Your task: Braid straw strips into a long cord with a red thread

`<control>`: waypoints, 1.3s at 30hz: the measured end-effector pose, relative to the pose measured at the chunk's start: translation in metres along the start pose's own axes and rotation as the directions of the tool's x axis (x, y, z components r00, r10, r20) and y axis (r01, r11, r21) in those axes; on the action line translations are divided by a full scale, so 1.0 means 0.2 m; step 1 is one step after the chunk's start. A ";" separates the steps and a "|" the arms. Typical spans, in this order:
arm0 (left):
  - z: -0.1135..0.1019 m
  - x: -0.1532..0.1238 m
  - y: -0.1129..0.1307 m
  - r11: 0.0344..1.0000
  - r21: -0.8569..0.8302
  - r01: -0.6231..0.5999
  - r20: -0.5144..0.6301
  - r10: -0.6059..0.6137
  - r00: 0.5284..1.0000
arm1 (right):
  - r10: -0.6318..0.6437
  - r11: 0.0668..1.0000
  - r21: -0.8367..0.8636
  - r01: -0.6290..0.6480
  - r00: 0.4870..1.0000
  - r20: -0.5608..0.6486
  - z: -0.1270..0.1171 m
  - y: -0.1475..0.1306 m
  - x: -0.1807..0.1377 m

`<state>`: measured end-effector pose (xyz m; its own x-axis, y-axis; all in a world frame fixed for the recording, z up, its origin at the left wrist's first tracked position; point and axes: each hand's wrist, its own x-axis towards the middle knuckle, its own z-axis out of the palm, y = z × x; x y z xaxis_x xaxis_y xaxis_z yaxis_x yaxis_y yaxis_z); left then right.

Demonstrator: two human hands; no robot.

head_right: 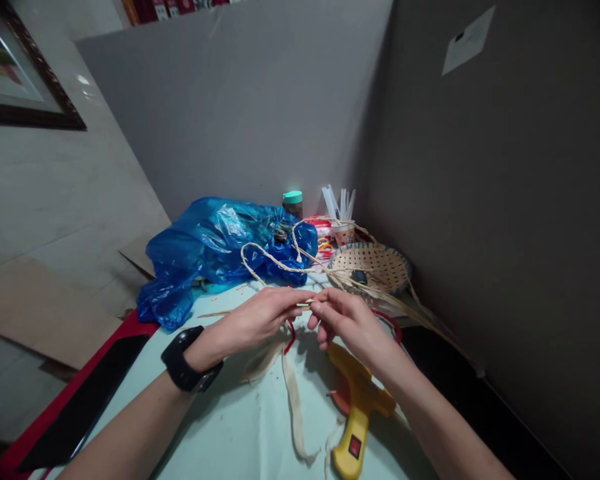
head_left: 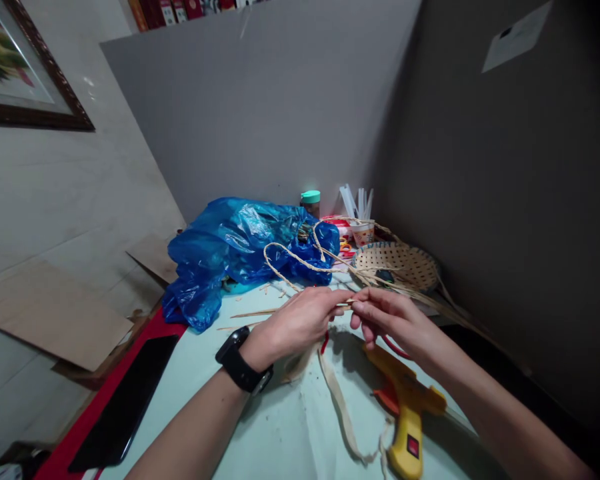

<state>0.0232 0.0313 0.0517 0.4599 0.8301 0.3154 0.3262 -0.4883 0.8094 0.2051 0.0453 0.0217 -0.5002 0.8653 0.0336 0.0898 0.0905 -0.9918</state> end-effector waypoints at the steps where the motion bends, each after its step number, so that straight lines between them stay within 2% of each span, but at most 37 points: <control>1: 0.00 0.00 0.00 0.998 0.066 -0.012 -0.002 0.012 1.000 | -0.006 1.000 0.015 0.006 1.000 -0.022 -0.01 0.00 0.00; 4: 0.03 0.00 -0.02 0.969 0.245 -0.023 -0.049 0.037 0.998 | -0.047 0.999 0.017 0.049 0.994 -0.096 -0.02 -0.02 -0.01; 6: 0.04 0.00 -0.04 0.959 0.284 -0.015 -0.079 0.039 0.996 | -0.067 0.998 0.013 0.069 0.989 -0.135 -0.02 -0.02 -0.01; 8: 0.05 0.00 -0.04 0.966 0.259 -0.013 -0.080 0.035 0.996 | -0.077 0.997 0.014 0.079 0.988 -0.135 -0.03 -0.03 -0.02; 15: 0.04 0.01 0.01 0.994 0.109 -0.016 -0.022 0.018 1.000 | -0.089 0.996 0.012 0.089 0.996 -0.002 -0.05 -0.04 -0.02; 17: 0.03 0.01 0.02 0.996 0.092 -0.001 0.011 0.000 1.000 | -0.121 0.985 -0.118 0.123 0.992 0.023 -0.05 -0.05 -0.03; 19: 0.04 0.00 0.01 0.995 0.098 0.017 0.037 -0.020 0.999 | -0.169 0.932 -0.323 0.167 0.985 0.024 -0.04 -0.06 -0.04; 21: 0.05 -0.01 0.00 0.996 0.087 0.036 0.026 -0.038 0.999 | -0.215 0.855 -0.485 0.182 0.977 -0.011 -0.03 -0.08 -0.05; 23: 0.07 -0.01 -0.01 0.996 0.073 0.051 -0.017 -0.049 0.999 | -0.245 0.821 -0.547 0.164 0.967 -0.077 -0.01 -0.08 -0.06; 26: 0.10 -0.01 -0.03 0.990 0.139 0.013 -0.091 0.000 0.996 | -0.234 0.900 -0.411 0.147 0.957 -0.169 0.00 -0.05 -0.05; 29: 0.11 -0.01 -0.02 0.952 0.299 -0.068 -0.097 0.102 0.990 | -0.154 0.987 -0.070 0.142 0.960 -0.234 0.00 0.00 -0.02; 31: 0.11 -0.01 -0.02 0.898 0.434 -0.079 -0.076 0.124 0.989 | -0.085 0.985 0.121 0.119 0.963 -0.256 0.00 0.02 0.00; 33: 0.12 0.00 -0.02 0.845 0.532 -0.048 -0.082 0.108 0.991 | -0.034 0.968 0.232 0.098 0.964 -0.264 0.01 0.02 0.01; 35: 0.12 0.00 -0.02 0.832 0.554 0.000 -0.098 0.064 0.993 | -0.022 0.956 0.277 0.093 0.968 -0.248 0.02 0.00 0.01; 37: 0.11 0.01 -0.02 0.863 0.502 0.046 -0.108 0.010 0.994 | -0.036 0.967 0.241 0.085 0.979 -0.201 0.00 -0.02 0.00; 39: 0.10 0.03 -0.03 0.906 0.411 0.098 -0.131 -0.047 0.990 | -0.085 0.995 0.036 0.094 0.976 -0.199 -0.05 -0.04 0.00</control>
<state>0.0396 0.0328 0.0396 0.3319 0.8803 0.3390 0.6799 -0.4723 0.5610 0.2138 0.0491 0.0308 -0.3249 0.9350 0.1419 0.0116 0.1539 -0.9880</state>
